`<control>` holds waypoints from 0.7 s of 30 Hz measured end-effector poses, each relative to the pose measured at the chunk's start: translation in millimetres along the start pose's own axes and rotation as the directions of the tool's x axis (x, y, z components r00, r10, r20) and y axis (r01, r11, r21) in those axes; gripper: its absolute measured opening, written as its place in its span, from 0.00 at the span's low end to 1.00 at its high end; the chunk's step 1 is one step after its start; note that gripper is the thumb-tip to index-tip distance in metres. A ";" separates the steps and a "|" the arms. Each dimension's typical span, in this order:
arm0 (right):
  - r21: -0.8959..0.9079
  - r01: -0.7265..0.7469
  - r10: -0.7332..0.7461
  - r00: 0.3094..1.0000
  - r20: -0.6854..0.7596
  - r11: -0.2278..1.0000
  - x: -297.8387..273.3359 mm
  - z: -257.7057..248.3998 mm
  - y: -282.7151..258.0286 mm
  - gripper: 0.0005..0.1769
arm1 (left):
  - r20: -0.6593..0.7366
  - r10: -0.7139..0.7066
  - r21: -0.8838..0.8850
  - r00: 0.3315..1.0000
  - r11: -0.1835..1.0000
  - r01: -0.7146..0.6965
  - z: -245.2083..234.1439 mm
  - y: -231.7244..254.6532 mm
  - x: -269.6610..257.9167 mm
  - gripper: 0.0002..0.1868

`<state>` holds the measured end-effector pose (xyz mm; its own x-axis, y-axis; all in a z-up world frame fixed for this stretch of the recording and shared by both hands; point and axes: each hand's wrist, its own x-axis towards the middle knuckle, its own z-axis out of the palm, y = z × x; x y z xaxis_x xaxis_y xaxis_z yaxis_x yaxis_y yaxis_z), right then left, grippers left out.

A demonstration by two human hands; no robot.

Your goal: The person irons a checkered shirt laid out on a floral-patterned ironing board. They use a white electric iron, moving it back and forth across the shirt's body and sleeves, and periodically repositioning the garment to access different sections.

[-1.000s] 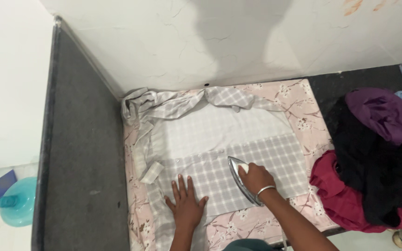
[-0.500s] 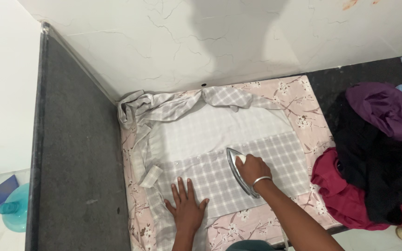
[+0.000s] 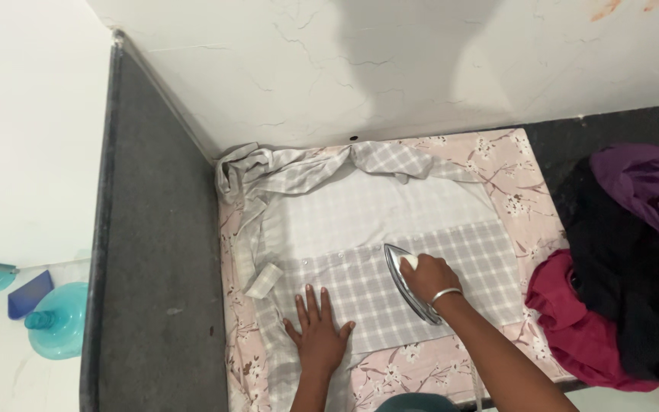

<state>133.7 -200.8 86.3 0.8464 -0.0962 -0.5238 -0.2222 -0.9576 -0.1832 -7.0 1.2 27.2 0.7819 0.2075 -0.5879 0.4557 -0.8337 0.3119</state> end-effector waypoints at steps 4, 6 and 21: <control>-0.017 0.023 -0.024 0.999 -0.028 1.000 -6.8 5.8 7.6 0.32 | -0.017 0.009 -0.019 1.000 1.000 -0.009 2.1 -2.0 -1.3 0.52; -0.012 0.013 -0.013 1.000 -0.013 1.000 -10.8 6.8 9.8 0.32 | -0.029 0.015 -0.016 0.999 1.000 -0.015 2.8 -1.8 -1.1 0.52; -0.064 0.143 -0.138 0.987 0.077 0.988 -49.2 12.3 27.0 0.31 | 0.001 -0.004 0.044 1.000 0.999 0.004 5.1 -1.0 1.0 0.51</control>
<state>80.1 -218.5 96.9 0.8291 0.0580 -0.5560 -0.0674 -0.9770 -0.2024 -8.8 -0.3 22.6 0.7796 0.2099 -0.5901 0.4395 -0.8545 0.2767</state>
